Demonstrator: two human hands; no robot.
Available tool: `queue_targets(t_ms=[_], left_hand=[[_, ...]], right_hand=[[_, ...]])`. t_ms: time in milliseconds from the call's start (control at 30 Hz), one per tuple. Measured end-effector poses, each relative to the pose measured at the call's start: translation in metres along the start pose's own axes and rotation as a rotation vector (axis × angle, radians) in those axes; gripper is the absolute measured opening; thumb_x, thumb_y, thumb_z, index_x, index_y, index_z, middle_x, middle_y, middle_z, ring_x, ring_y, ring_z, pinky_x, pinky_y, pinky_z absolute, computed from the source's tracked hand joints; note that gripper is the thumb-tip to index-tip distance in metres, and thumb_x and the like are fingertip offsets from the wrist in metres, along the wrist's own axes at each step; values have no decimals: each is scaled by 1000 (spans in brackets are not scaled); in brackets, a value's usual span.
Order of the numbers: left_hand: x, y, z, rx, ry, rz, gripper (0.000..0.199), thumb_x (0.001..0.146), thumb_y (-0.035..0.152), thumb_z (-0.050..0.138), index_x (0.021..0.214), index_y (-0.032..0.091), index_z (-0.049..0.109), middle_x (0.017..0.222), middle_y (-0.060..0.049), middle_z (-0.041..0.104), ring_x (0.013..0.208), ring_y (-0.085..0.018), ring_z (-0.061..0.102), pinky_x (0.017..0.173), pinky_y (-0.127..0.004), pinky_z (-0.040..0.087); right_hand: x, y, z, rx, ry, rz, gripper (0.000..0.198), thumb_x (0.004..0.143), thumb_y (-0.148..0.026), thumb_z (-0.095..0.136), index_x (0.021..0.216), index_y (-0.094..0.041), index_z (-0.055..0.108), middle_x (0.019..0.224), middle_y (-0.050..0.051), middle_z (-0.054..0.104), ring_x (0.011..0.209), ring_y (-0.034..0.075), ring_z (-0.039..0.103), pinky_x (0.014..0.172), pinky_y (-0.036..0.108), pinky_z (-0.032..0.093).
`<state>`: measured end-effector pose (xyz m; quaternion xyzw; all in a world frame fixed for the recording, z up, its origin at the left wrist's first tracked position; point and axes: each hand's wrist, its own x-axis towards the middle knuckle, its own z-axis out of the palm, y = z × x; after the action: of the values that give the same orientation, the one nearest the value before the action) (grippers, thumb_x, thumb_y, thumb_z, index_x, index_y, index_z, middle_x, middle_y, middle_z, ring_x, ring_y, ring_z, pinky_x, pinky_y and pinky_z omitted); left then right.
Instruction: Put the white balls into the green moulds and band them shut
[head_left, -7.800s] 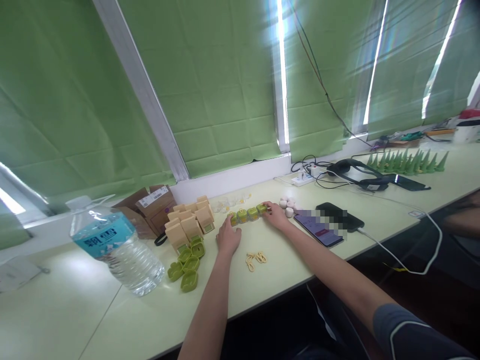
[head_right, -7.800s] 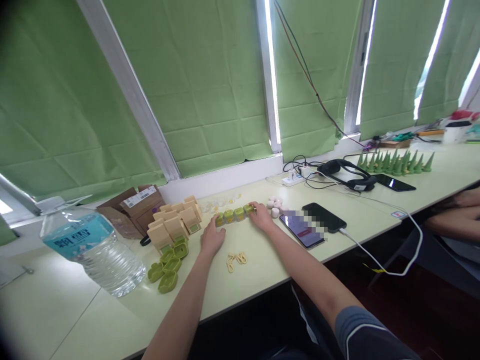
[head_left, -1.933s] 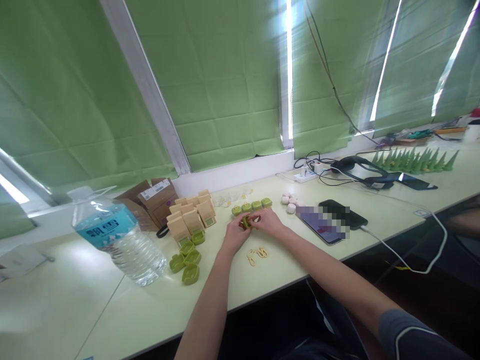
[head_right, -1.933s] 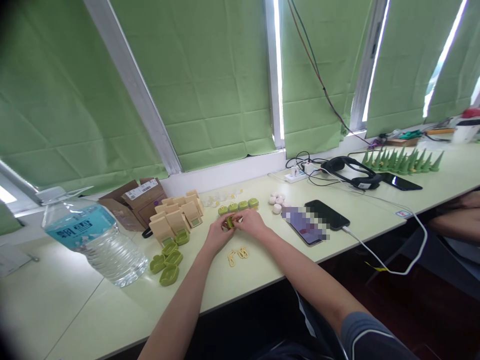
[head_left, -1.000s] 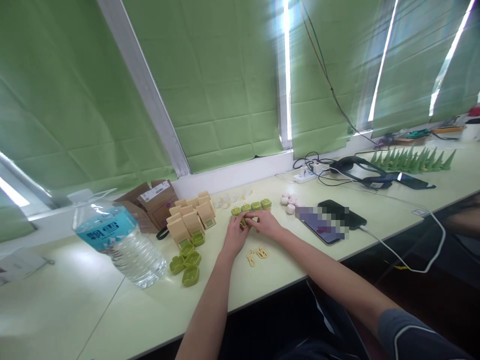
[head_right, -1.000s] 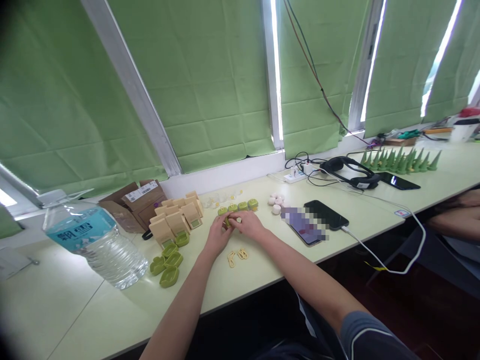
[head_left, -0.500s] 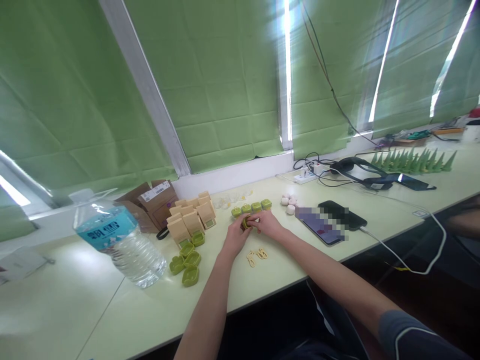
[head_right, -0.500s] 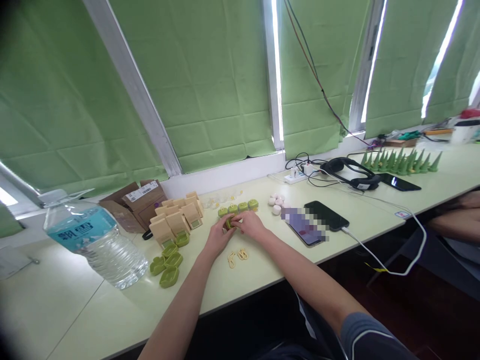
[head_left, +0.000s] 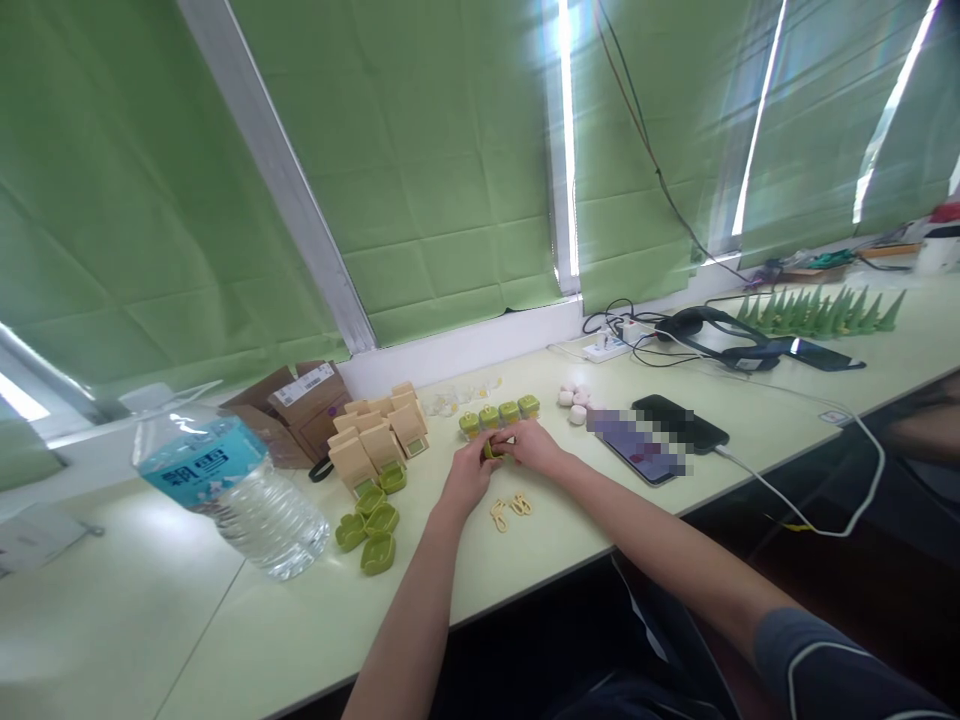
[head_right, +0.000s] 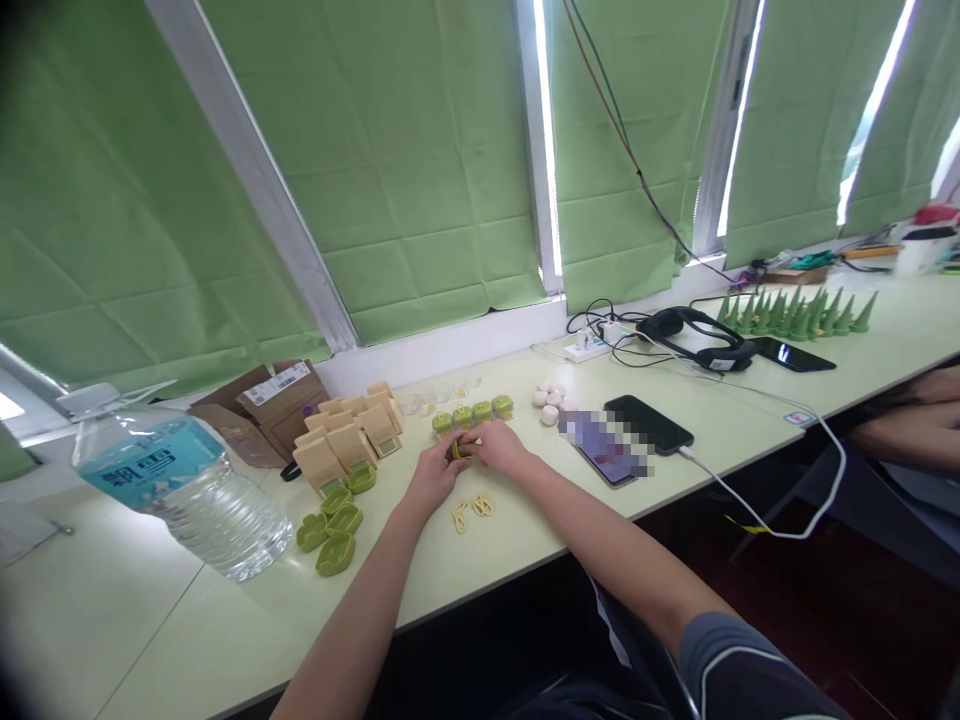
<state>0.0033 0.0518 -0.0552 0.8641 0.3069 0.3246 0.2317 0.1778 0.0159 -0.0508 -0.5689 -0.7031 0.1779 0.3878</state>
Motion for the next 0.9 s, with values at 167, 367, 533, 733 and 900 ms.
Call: queue_targets(t_ms=[167,367,533,733,900], left_hand=[[0,0,0,0,26,-31,49,78,17,60,126,24,57,105,-2,69,90,-16,62,88,-31,47],[3,1,2,5,104,-68,48,79,18,61,126,24,56,102,-2,68,84,-15,62,87,-31,48],[4,1,2,-16,134,-88,50,78,14,59,127,27,56,95,1,67,77,-13,60,83,-28,49],[3,0,1,-63,77,-106,50,78,15,59,127,25,57,93,1,68,78,-13,60,83,-28,48],[1,1,1,-64,42,-92,50,78,16,60,127,25,58,93,0,68,79,-14,60,82,-28,48]], right_hand=[[1,3,1,30,21,-40,24,89,-39,62,96,-23,78,66,1,68,48,10,53,61,23,43],[1,0,-1,144,-6,-80,28,92,-39,58,106,-24,75,87,1,72,45,8,55,68,25,48],[1,-3,-3,138,21,-49,23,90,-34,59,105,-25,75,93,0,73,47,8,57,72,26,50],[2,3,0,129,20,-23,19,87,-34,63,91,-21,76,84,0,73,45,9,57,67,25,49],[3,9,3,126,1,-24,24,87,-38,63,95,-20,78,81,2,72,44,9,55,62,24,47]])
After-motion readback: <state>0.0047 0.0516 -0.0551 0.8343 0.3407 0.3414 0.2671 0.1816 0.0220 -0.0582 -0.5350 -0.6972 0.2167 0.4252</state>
